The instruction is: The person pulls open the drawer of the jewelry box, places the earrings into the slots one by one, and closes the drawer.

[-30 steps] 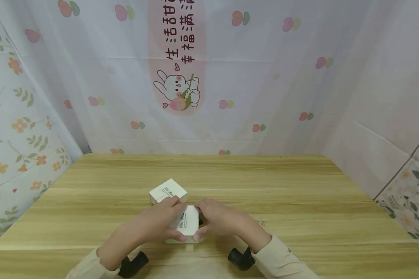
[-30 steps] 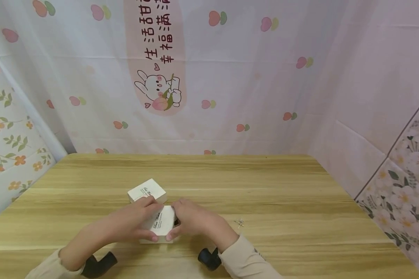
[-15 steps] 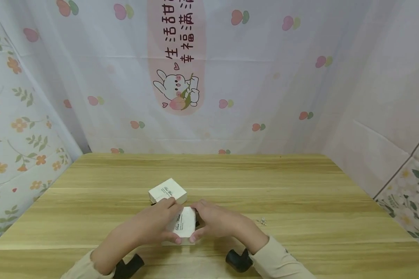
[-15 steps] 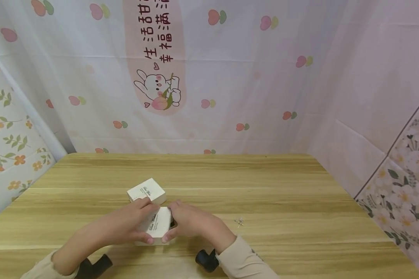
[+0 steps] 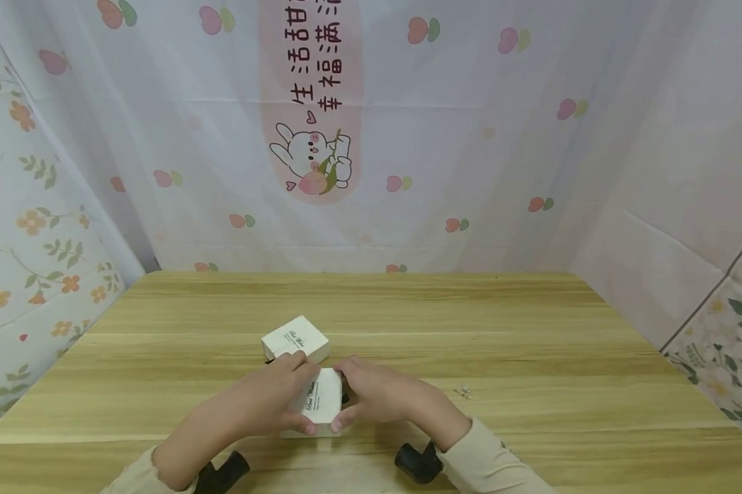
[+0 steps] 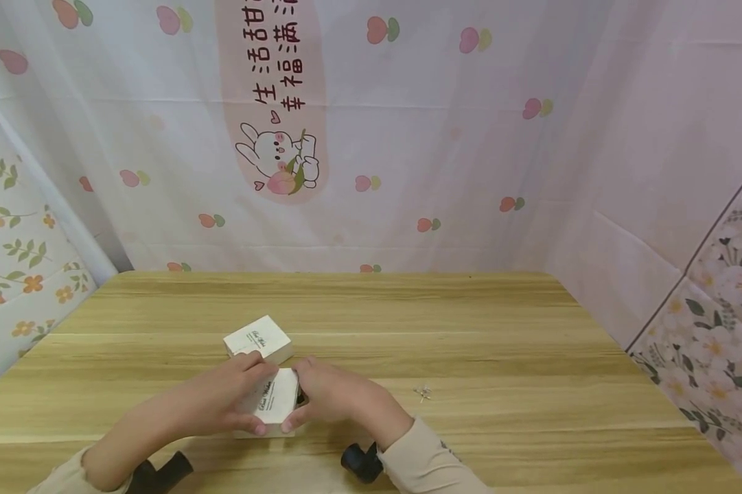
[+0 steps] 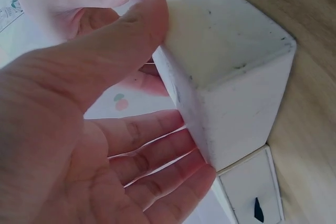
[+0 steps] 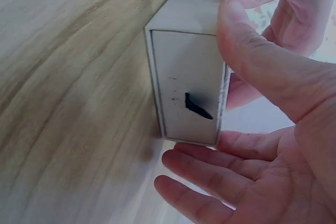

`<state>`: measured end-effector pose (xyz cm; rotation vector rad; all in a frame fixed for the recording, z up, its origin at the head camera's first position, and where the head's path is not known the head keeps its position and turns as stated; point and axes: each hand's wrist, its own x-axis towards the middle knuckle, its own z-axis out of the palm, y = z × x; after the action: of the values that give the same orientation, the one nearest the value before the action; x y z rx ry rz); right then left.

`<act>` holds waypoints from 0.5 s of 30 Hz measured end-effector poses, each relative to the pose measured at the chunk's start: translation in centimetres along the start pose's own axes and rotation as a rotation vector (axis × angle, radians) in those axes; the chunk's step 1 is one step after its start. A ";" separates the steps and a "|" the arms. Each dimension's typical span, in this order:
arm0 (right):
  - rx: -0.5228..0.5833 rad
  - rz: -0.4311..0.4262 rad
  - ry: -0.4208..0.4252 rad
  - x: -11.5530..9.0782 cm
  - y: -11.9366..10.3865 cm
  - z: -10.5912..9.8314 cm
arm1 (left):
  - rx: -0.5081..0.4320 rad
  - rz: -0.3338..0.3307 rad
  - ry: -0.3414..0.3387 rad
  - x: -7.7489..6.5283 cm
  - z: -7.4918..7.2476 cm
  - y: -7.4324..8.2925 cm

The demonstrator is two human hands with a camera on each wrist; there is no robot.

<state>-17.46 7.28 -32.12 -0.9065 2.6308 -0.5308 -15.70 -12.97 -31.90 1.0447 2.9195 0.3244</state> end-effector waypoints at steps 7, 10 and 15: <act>-0.042 -0.013 -0.010 0.1 -0.2 -0.2 | -0.001 0.023 -0.034 0.6 -0.5 0.2; -0.055 -0.018 -0.012 0.1 -0.3 -0.3 | 0.001 0.034 -0.047 1.0 -0.8 0.5; -0.047 -0.037 -0.006 0.1 -0.1 -0.3 | 0.010 0.045 -0.073 1.9 -1.1 1.0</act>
<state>-17.60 7.16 -31.85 -0.9708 2.6363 -0.4756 -16.61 -11.22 -30.54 1.1006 2.8401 0.2674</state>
